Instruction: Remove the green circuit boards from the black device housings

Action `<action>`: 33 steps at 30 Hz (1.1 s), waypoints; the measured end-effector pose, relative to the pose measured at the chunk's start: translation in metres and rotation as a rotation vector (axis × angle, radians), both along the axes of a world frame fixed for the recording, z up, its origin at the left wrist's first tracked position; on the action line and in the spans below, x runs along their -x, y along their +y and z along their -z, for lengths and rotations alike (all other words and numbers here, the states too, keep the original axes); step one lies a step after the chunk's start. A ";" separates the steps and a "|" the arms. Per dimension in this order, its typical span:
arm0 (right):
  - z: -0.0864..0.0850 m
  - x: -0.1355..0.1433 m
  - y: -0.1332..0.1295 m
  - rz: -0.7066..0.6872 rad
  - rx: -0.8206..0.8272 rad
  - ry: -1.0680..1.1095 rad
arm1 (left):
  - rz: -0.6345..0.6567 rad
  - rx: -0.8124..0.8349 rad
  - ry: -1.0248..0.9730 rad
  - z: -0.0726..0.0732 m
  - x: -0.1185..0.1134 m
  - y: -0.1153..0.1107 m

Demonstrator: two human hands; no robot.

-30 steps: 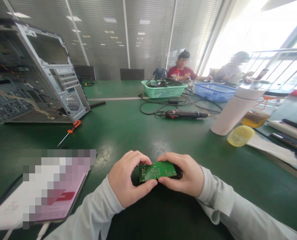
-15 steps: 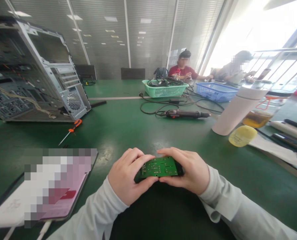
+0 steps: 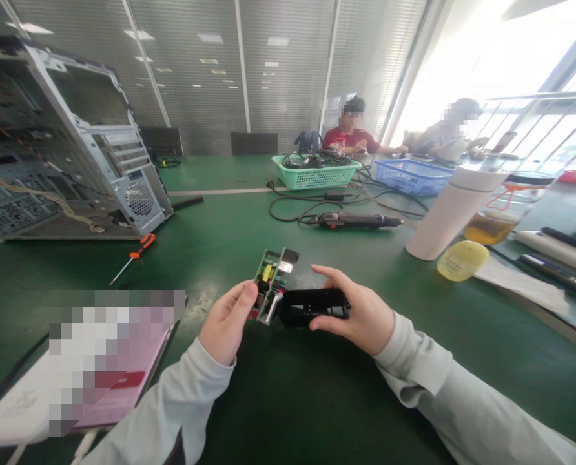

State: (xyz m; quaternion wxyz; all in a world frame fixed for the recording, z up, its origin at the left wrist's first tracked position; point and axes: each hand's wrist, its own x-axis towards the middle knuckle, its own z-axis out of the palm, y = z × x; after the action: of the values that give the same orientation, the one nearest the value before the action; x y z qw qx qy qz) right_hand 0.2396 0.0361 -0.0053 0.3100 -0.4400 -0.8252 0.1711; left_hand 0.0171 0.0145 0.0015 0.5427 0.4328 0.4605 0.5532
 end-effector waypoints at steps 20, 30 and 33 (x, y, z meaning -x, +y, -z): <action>-0.025 0.011 0.007 0.305 1.085 0.829 | 0.342 0.487 -0.518 -0.008 -0.002 -0.003; -0.009 0.006 0.003 -0.144 1.501 1.111 | 0.265 0.396 -0.467 -0.003 0.000 0.000; -0.011 0.009 0.002 -0.155 1.532 1.117 | 0.263 0.393 -0.471 -0.001 0.000 0.002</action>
State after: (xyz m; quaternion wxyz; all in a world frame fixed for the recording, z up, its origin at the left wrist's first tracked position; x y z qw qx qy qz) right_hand 0.2310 0.0377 0.0060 0.2746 -0.3222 -0.2479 0.8714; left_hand 0.0173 0.0162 0.0020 0.7741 0.2357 0.3605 0.4640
